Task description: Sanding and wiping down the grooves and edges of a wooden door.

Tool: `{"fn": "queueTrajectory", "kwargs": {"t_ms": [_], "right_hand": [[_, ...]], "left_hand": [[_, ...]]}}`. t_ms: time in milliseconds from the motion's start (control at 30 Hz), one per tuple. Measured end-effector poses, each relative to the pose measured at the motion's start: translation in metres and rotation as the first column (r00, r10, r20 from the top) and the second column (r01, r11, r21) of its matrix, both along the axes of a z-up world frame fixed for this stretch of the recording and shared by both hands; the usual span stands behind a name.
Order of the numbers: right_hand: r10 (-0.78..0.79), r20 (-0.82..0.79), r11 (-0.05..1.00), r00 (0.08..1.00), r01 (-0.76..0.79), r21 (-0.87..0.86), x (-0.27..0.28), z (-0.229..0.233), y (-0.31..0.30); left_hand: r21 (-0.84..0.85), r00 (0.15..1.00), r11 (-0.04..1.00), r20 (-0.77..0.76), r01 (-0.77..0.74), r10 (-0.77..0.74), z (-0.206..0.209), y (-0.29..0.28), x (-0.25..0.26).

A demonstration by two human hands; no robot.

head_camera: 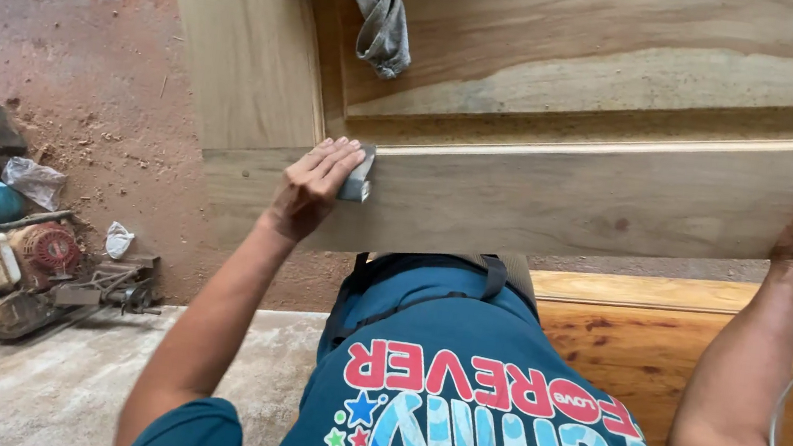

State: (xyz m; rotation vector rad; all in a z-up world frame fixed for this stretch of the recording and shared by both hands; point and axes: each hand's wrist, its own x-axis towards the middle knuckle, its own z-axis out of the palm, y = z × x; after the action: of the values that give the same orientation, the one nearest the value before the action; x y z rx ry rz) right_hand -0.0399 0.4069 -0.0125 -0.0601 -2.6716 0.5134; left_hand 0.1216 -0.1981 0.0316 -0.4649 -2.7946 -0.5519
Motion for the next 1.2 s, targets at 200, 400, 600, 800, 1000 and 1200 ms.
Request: {"fn": "queueTrajectory", "kwargs": {"t_ms": [200,400,600,800,1000,1200], "right_hand": [[-0.006,-0.053,1.000,0.999,0.007,0.016,-0.003,0.005,-0.003],[0.047,-0.043,0.998,0.998,-0.049,-0.035,0.003,0.004,-0.003],[0.015,-0.043,0.999,0.999,-0.013,0.037,-0.001,0.005,0.000],[-0.034,-0.019,0.999,0.999,0.034,0.028,-0.001,0.003,0.000],[-0.106,0.058,0.994,0.993,0.107,-0.009,-0.005,-0.008,0.009],[-0.148,0.119,0.987,0.982,0.154,-0.043,-0.006,-0.001,0.004]], "left_hand": [[-0.011,0.990,0.994,-0.084,-0.111,0.109,-0.023,0.035,-0.008],[0.025,0.998,0.999,-0.050,-0.027,0.028,-0.017,0.008,0.003],[0.048,0.998,0.997,-0.023,-0.054,0.056,-0.020,0.016,0.004],[0.085,0.997,0.996,-0.071,0.021,-0.015,-0.016,0.076,-0.025],[0.024,0.999,1.000,0.036,0.004,-0.005,0.014,0.010,0.001],[0.014,0.987,1.000,-0.158,-0.009,0.012,-0.018,0.102,-0.046]]}}
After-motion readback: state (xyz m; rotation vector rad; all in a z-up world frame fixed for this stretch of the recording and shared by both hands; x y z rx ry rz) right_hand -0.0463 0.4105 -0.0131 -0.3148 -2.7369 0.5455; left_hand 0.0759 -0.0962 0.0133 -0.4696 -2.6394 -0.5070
